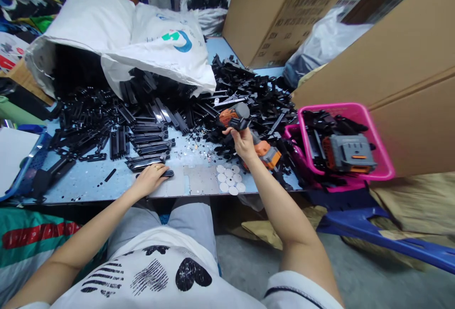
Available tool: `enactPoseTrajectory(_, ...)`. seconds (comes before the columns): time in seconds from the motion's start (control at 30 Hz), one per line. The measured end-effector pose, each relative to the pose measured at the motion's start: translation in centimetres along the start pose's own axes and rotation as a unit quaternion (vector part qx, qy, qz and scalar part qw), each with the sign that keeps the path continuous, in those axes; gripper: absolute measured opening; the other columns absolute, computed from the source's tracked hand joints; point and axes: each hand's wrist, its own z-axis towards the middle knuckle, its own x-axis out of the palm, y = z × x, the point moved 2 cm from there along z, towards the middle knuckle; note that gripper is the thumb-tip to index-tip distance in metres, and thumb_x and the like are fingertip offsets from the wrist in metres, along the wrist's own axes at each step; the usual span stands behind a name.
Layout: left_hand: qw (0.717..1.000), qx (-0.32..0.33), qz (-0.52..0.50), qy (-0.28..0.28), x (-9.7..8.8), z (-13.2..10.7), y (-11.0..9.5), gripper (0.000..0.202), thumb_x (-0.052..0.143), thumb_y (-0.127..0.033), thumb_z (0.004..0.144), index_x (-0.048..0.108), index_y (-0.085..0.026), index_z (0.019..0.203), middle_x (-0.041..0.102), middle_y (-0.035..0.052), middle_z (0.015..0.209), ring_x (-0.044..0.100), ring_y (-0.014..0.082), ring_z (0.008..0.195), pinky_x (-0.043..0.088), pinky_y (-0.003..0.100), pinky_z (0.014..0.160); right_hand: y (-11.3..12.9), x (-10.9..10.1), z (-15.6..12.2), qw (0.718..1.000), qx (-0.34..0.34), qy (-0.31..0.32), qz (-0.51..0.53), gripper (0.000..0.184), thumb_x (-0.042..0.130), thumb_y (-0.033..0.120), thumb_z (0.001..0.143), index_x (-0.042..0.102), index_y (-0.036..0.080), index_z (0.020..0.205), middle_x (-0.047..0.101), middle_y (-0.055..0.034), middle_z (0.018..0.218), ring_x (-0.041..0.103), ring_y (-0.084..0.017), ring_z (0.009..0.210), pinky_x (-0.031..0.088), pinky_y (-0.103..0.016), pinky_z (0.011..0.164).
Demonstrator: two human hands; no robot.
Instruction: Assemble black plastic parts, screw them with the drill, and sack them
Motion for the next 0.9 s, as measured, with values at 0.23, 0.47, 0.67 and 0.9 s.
enactPoseTrajectory(0.23,0.999,0.019,-0.010,0.025,-0.6,0.4,-0.5,0.035,0.045,-0.031,0.091,0.050,-0.018,0.124,0.057,0.0093,0.114,0.050,0.0241,0.106,0.041,0.037,0.091,7.6,6.2,-5.8,0.898,-0.112,0.382,-0.189,0.025,0.049,0.044,0.089,0.051,0.020,0.093,0.061,-0.0034,0.077,0.056,-0.015,0.064,0.037,-0.025,0.058)
enactPoseTrajectory(0.47,0.998,0.027,-0.026,0.046,-1.8,0.5,-1.6,0.047,0.048,-0.052,0.085,0.050,-0.020,0.120,0.054,0.0101,0.117,0.049,0.0266,0.108,0.039,0.040,0.091,10.0,11.3,-10.4,0.844,-0.179,0.425,-0.276,0.036,0.032,0.046,0.096,0.054,0.018,0.102,0.058,-0.0085,0.093,0.056,-0.017,0.081,0.033,-0.025,0.064)
enactPoseTrajectory(0.67,0.999,0.027,-0.033,-0.017,-1.5,0.0,-1.1,0.066,0.057,-0.066,0.072,0.047,-0.016,0.113,0.059,0.0122,0.101,0.058,0.0280,0.092,0.046,0.039,0.079,12.0,10.7,-10.0,0.856,-0.179,0.356,-0.329,0.036,0.026,0.043,0.098,0.053,0.022,0.110,0.060,-0.0075,0.092,0.055,-0.018,0.082,0.030,-0.028,0.063)
enactPoseTrajectory(0.9,0.989,0.049,-0.079,-0.118,-1.5,-1.0,-0.5,0.062,0.060,-0.059,0.073,0.046,-0.016,0.116,0.062,0.0125,0.104,0.060,0.0275,0.097,0.049,0.038,0.082,14.7,10.0,-9.1,0.843,-0.210,0.351,-0.350,0.024,0.033,0.028,0.097,0.052,0.020,0.110,0.061,-0.0084,0.091,0.054,-0.019,0.082,0.030,-0.029,0.063)
